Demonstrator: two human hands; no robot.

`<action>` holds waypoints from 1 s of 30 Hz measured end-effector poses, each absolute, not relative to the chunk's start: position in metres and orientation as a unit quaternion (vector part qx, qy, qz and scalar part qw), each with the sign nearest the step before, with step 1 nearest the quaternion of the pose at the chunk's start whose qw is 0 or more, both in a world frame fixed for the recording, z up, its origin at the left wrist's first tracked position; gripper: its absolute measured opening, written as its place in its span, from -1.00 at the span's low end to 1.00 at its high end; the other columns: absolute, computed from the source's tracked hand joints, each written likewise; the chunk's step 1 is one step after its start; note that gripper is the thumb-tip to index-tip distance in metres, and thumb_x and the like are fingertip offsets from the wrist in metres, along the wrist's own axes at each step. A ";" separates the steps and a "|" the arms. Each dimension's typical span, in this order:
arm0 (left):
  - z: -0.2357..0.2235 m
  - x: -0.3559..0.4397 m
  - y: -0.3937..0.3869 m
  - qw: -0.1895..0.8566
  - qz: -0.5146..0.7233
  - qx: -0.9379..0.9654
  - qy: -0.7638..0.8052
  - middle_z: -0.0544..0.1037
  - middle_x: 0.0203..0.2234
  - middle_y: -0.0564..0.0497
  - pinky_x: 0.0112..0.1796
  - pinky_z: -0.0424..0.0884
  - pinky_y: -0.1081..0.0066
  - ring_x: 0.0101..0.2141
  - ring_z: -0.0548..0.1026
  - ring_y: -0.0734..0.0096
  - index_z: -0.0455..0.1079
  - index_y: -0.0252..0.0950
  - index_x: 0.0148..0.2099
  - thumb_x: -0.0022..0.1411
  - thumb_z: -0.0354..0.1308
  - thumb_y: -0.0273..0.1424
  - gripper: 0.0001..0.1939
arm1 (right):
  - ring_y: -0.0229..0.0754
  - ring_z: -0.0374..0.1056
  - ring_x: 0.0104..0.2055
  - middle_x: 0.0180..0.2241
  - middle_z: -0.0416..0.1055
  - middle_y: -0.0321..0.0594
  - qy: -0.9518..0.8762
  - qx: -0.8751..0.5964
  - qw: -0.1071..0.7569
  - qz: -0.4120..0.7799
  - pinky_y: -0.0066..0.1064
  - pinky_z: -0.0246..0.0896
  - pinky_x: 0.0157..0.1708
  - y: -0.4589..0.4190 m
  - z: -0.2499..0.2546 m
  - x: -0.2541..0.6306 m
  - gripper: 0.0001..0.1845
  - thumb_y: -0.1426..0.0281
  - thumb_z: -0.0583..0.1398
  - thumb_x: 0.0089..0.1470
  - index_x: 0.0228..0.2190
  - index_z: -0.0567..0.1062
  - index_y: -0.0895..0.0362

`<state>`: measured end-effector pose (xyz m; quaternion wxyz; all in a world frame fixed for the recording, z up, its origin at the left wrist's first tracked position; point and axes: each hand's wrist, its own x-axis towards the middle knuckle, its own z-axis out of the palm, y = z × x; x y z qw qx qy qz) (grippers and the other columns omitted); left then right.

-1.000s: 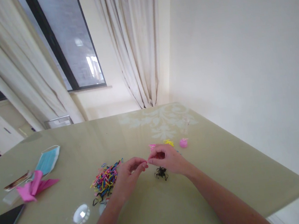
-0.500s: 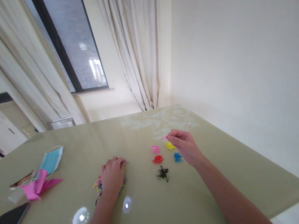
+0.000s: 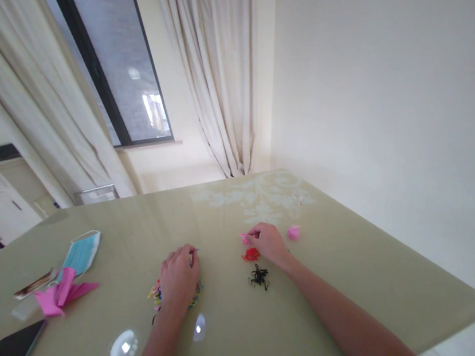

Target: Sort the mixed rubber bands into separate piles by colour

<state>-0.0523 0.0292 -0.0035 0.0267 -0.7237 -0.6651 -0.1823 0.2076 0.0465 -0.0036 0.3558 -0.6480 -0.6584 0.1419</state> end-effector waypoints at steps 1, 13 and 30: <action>-0.003 -0.052 0.029 0.011 -0.192 -0.718 -0.669 0.66 -0.18 -0.09 -0.07 0.35 0.28 -0.11 0.58 0.15 0.46 -0.23 -0.09 0.44 -0.03 -0.37 -0.78 | -0.16 0.40 -0.41 -0.47 0.55 -0.17 -0.652 -0.659 0.351 0.135 -0.38 0.10 -0.39 0.046 -0.004 0.208 -0.85 0.48 0.34 0.09 -0.50 0.68 0.14; -0.003 -0.055 0.033 -0.111 -0.300 -0.672 -0.669 0.69 -0.28 -0.01 -0.19 0.39 0.33 -0.23 0.63 0.20 0.47 -0.16 -0.18 0.33 0.04 -0.29 -0.82 | -0.20 0.35 -0.40 -0.47 0.48 -0.25 -0.673 -0.611 0.394 0.134 -0.40 0.15 -0.35 0.024 0.007 0.205 -0.91 0.44 0.37 0.10 -0.46 0.64 0.14; 0.005 -0.019 0.012 -0.406 -0.416 -0.689 -0.433 0.70 -0.30 -0.03 -0.18 0.50 0.35 -0.27 0.61 0.28 0.60 -0.26 -0.18 0.27 0.23 -0.16 -0.71 | -0.23 0.23 -0.50 -0.56 0.34 -0.33 -0.719 -0.475 0.452 0.230 -0.34 0.25 -0.29 0.003 0.010 0.176 -0.73 0.16 0.31 0.22 -0.36 0.70 0.07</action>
